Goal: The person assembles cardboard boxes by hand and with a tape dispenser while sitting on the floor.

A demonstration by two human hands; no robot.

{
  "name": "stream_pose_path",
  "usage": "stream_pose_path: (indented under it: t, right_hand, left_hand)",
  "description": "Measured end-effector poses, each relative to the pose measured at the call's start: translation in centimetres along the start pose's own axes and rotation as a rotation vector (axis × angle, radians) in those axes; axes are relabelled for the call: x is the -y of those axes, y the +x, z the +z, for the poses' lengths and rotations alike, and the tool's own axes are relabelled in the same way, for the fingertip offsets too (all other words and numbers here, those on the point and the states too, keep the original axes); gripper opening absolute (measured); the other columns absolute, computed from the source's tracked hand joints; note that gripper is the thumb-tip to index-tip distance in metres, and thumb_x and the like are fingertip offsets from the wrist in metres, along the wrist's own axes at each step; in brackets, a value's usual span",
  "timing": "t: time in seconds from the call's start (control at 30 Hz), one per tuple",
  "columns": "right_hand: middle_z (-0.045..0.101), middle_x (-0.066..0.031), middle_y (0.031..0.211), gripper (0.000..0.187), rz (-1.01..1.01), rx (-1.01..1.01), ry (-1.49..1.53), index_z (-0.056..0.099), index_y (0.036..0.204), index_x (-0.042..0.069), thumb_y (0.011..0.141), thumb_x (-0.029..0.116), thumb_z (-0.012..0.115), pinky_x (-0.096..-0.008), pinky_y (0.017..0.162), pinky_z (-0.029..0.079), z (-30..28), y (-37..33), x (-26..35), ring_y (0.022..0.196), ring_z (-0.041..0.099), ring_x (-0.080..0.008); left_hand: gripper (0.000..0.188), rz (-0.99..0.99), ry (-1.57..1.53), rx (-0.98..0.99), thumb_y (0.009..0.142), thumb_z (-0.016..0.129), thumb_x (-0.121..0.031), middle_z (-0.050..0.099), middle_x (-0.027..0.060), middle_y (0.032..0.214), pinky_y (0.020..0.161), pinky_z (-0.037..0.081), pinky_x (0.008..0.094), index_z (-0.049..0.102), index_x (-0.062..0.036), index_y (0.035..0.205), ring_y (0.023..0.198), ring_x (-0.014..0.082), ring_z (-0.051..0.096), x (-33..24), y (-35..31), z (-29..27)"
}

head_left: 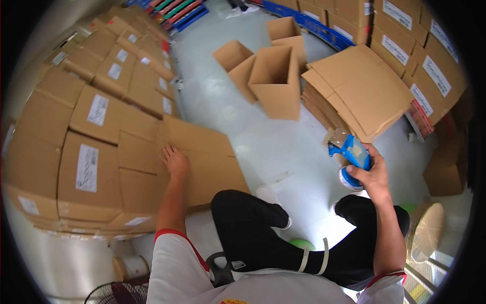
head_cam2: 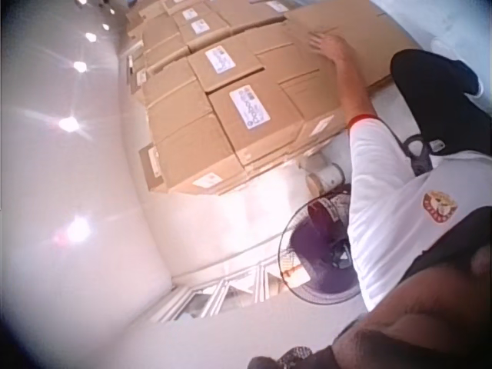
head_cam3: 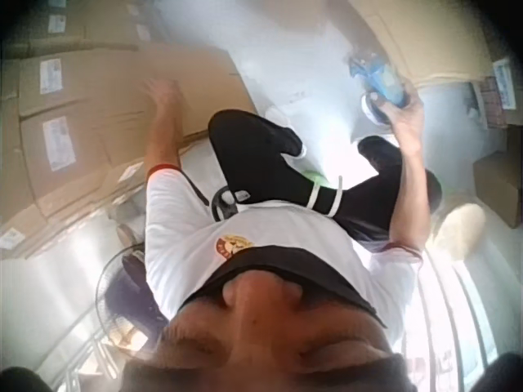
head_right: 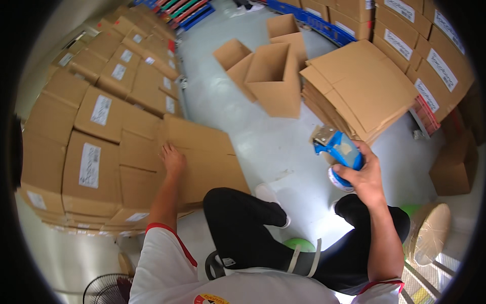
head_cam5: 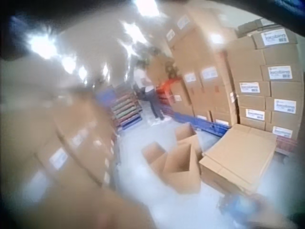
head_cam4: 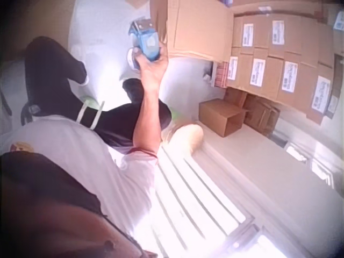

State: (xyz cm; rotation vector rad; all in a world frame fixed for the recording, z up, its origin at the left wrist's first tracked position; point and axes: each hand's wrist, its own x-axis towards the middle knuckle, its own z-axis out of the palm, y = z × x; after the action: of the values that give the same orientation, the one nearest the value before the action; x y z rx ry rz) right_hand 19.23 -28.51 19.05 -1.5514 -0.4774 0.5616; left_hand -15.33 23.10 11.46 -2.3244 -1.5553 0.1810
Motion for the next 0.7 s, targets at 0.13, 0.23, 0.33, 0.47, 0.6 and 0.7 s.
stream_pose_path:
  t: [0.13,0.23,0.33,0.47,0.6,0.7]
  right_hand:
    - [0.066,-0.0094,0.106,0.056,0.081,0.018,0.005,0.059,0.123,-0.003,0.073,0.010,0.083,-0.0314,0.095,0.048,0.9,-0.8,0.5,0.099,0.062,-0.0171]
    - [0.066,-0.0086,0.105,0.057,0.021,0.020,-0.034,0.060,0.122,-0.003,0.073,0.013,0.084,-0.0315,0.093,0.049,0.8,-1.5,0.3,0.097,0.062,-0.0169]
    - [0.065,-0.0066,0.099,0.057,0.025,0.036,-0.075,0.060,0.123,-0.002,0.074,0.015,0.083,-0.0305,0.087,0.050,0.1,-1.9,0.0,0.092,0.061,-0.0148]
    - [0.064,-0.0048,0.094,0.070,0.032,0.223,0.404,0.056,0.129,0.002,0.076,0.036,0.087,-0.0290,0.080,0.052,-1.7,-1.9,-1.8,0.087,0.062,-0.0138]
    - [0.066,-0.0058,0.094,0.084,-0.126,0.135,0.766,0.051,0.135,0.006,0.075,0.055,0.085,-0.0302,0.079,0.054,-3.6,-2.1,-1.5,0.086,0.065,-0.0169]
    - [0.067,-0.0093,0.094,0.060,-0.148,0.219,0.820,0.047,0.135,0.010,0.090,0.037,0.077,-0.0332,0.079,0.055,-1.6,-1.7,-0.6,0.084,0.068,-0.0209]
  left_hand:
    - [0.079,-0.033,-0.160,-0.046,0.094,0.059,-0.033,0.020,0.0207,0.164,0.121,0.015,0.0616,0.024,0.0030,0.156,0.153,0.0367,0.016,4.6,-5.3,0.9]
    - [0.077,-0.062,-0.232,0.048,0.097,0.053,-0.031,0.014,0.0196,0.167,0.122,0.011,0.0611,0.021,0.0045,0.157,0.154,0.0348,0.014,1.2,-8.1,1.2]
    - [0.079,-0.083,-0.249,0.017,0.096,0.053,-0.029,0.010,0.0185,0.168,0.123,0.007,0.0597,0.016,0.0037,0.158,0.155,0.0334,0.013,-0.1,-8.3,1.2]
    - [0.079,-0.018,-0.067,-0.055,0.095,0.054,-0.026,0.012,0.0186,0.168,0.123,0.007,0.0592,0.017,0.0041,0.158,0.155,0.0336,0.013,-0.9,-6.9,2.1]
    - [0.076,0.004,-0.504,0.045,0.091,0.060,-0.016,0.032,0.0230,0.158,0.119,0.019,0.0572,0.024,0.0040,0.155,0.146,0.0356,0.031,-10.2,-7.7,-2.0]
    - [0.067,-0.309,-1.252,0.072,0.091,0.057,-0.004,0.052,0.0250,0.138,0.106,0.042,0.0456,0.031,0.0014,0.152,0.124,0.0329,0.055,-4.4,-4.7,1.7]
